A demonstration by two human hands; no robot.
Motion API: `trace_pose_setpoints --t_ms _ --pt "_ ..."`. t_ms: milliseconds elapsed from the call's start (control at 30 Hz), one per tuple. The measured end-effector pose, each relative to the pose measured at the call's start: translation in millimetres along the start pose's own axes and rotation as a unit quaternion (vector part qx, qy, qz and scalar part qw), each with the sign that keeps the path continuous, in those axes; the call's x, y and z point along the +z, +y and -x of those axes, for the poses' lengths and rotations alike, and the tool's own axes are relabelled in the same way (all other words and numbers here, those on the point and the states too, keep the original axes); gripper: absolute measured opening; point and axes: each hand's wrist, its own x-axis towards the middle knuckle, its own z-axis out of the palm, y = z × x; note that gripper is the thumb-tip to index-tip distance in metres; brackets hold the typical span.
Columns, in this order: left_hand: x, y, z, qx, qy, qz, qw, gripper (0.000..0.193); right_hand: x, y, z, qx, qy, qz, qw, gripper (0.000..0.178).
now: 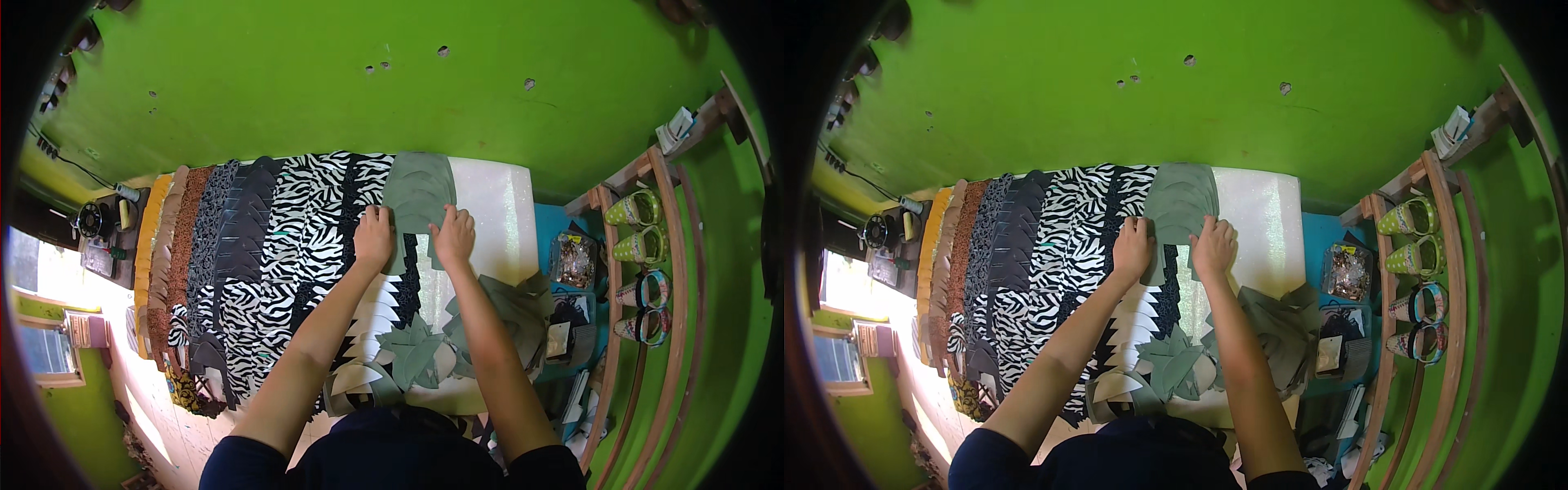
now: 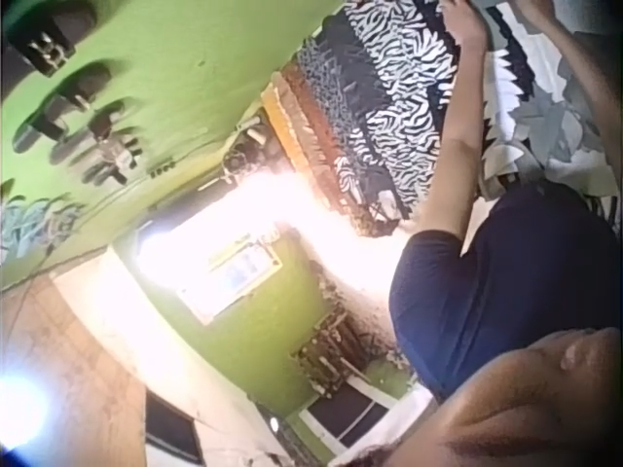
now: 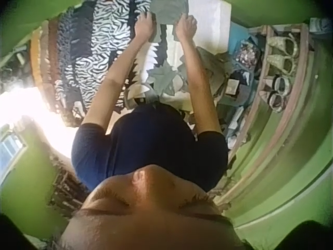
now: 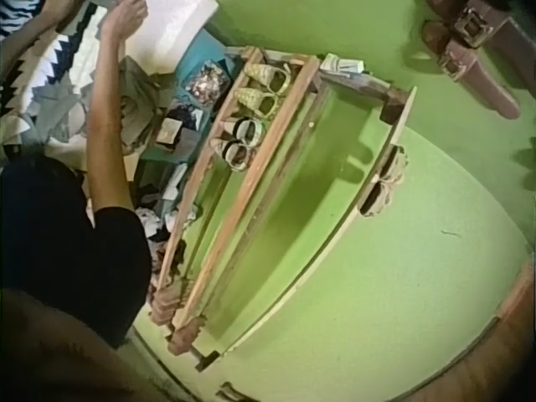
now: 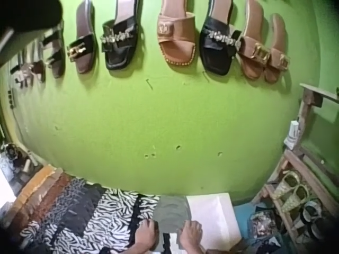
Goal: Sorting and stacking various leather and fabric components for shoe manufacturing on a workshop table.
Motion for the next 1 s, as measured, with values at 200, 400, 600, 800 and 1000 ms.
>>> trace_pose_setpoints --t_ms 200,400,600,800,1000 --pt "-3 3 42 0.128 0.030 0.006 0.991 0.026 -9 27 28 -0.126 0.020 -0.024 0.992 0.026" --pt "-14 37 77 0.157 -0.017 0.063 0.985 0.022 -47 58 62 -0.154 -0.043 -0.014 0.987 0.014" --pt "-17 78 97 0.202 -0.037 0.112 0.972 0.011 -88 84 96 -0.139 0.006 -0.034 0.990 0.011" --pt "-21 114 124 0.207 -0.073 0.105 0.970 0.018 -122 122 131 -0.127 0.076 -0.031 0.989 0.012" --pt "-20 126 142 0.173 -0.097 0.059 0.978 0.025 -143 132 162 -0.178 0.034 0.051 0.982 0.014"
